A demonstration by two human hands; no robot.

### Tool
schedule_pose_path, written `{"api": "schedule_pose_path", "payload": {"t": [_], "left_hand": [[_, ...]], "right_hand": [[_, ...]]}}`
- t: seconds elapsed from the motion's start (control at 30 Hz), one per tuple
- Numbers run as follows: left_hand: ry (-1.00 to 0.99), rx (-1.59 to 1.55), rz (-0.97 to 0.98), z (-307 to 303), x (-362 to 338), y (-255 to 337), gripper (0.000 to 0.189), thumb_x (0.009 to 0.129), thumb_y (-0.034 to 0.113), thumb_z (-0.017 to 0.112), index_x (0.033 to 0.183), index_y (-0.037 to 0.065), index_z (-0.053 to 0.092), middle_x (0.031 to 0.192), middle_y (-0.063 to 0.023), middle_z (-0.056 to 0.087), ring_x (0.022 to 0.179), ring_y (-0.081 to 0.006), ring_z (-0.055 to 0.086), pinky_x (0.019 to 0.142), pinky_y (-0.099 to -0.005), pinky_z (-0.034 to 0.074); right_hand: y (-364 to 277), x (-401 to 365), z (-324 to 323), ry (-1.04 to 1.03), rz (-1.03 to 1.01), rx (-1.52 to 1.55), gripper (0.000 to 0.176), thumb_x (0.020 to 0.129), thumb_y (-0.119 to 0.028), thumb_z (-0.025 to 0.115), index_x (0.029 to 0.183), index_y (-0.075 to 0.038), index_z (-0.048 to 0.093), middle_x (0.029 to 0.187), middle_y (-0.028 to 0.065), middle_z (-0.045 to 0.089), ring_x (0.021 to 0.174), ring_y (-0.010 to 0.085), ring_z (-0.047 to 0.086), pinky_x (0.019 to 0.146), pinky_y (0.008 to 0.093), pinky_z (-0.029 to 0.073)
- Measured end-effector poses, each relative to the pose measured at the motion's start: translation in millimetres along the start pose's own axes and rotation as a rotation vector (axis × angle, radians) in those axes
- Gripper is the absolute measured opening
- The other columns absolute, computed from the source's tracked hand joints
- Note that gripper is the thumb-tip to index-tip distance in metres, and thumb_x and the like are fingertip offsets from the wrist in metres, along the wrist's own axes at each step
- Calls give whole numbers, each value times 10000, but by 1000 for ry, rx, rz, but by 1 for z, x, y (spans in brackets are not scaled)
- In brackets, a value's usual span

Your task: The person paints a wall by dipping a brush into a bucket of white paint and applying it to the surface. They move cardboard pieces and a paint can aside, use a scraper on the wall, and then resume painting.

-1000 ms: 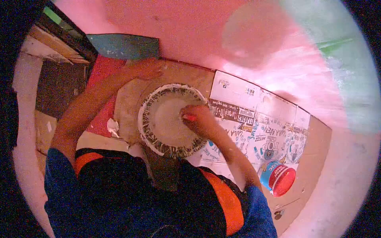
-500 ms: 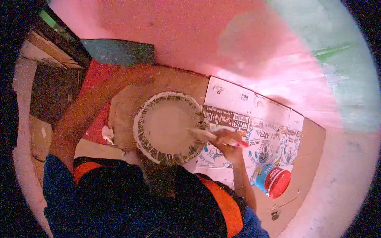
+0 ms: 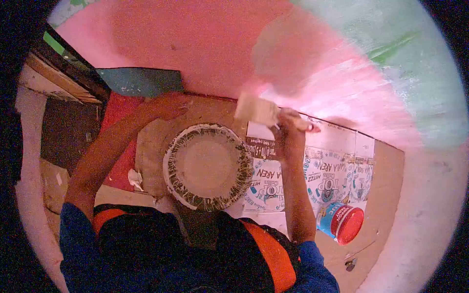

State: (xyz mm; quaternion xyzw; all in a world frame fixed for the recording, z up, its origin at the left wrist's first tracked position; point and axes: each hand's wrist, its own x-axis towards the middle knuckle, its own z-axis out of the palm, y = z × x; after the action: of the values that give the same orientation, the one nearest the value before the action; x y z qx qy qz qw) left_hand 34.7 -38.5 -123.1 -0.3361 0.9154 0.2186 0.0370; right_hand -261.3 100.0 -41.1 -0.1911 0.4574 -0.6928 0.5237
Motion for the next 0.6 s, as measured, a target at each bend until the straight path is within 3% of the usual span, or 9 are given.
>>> {"api": "schedule_pose_path", "payload": {"t": [0.03, 0.13, 0.17, 0.23, 0.33, 0.47, 0.53, 0.57, 0.6], "left_hand": [[-31, 20, -53, -2, -1, 1, 391, 813, 275, 461, 1097, 7, 466, 1026, -210, 516, 952, -358, 495, 826, -442, 397], [-128, 23, -68, -9, -3, -1, 409, 810, 281, 465, 1123, 19, 455, 1033, -214, 513, 950, -365, 493, 830, -443, 394], [-126, 23, -72, -9, -4, -1, 409, 810, 281, 465, 1123, 19, 455, 1033, -214, 513, 950, -365, 493, 830, -443, 394], [-174, 35, -107, -5, -2, -4, 413, 810, 288, 465, 1125, 22, 456, 1036, -207, 513, 953, -363, 492, 832, -441, 393], [-45, 40, -13, 5, -1, -9, 420, 809, 288, 465, 1131, 19, 449, 1032, -200, 517, 964, -365, 484, 839, -444, 387], [-66, 17, 56, 3, 3, -7, 399, 809, 281, 469, 1106, 15, 460, 1020, -204, 523, 949, -373, 491, 834, -440, 392], [42, -13, 58, 8, 2, -5, 352, 811, 259, 468, 1062, 12, 476, 972, -215, 540, 904, -382, 511, 796, -439, 413], [48, -7, 68, 4, 4, -4, 352, 811, 259, 468, 1062, 12, 476, 972, -215, 540, 904, -382, 511, 796, -439, 413], [27, -56, 36, -1, 2, 2, 332, 812, 251, 468, 1043, 13, 481, 952, -219, 544, 881, -383, 520, 773, -438, 421]], "right_hand": [[-1, 8, 7, -3, -3, 0, 155, 727, -3, 557, 862, -53, 501, 854, 30, 524, 759, 140, 541, 630, 244, 474], [10, 36, 11, -173, -360, -558, 127, 709, -80, 624, 824, -58, 573, 819, 66, 575, 714, 179, 561, 649, 251, 466], [21, 47, 5, -177, -360, -556, 127, 709, -80, 624, 824, -58, 573, 819, 66, 575, 714, 179, 561, 649, 251, 466], [41, 64, -4, -482, -806, -1128, 131, 703, -105, 631, 817, -61, 583, 882, 98, 580, 764, 228, 558, 652, 285, 465], [66, 80, -9, -811, -978, -1329, 265, 611, -94, 642, 868, -73, 578, 935, 105, 580, 869, 270, 544, 645, 354, 473], [18, 81, 12, -767, -1304, -1393, 362, 588, -16, 631, 933, -114, 580, 920, 96, 577, 872, 256, 556, 670, 330, 495], [12, 63, 20, -353, -1267, -1037, 251, 679, -14, 621, 917, -89, 588, 903, 80, 573, 847, 226, 566, 673, 324, 504], [0, 51, 29, -168, -1439, -992, 188, 716, -40, 621, 898, -75, 591, 900, 80, 571, 834, 216, 567, 674, 316, 507], [24, 58, 6, -337, -1111, -943, 185, 742, -60, 605, 924, -55, 572, 920, 90, 559, 842, 197, 560, 689, 287, 506]]}}
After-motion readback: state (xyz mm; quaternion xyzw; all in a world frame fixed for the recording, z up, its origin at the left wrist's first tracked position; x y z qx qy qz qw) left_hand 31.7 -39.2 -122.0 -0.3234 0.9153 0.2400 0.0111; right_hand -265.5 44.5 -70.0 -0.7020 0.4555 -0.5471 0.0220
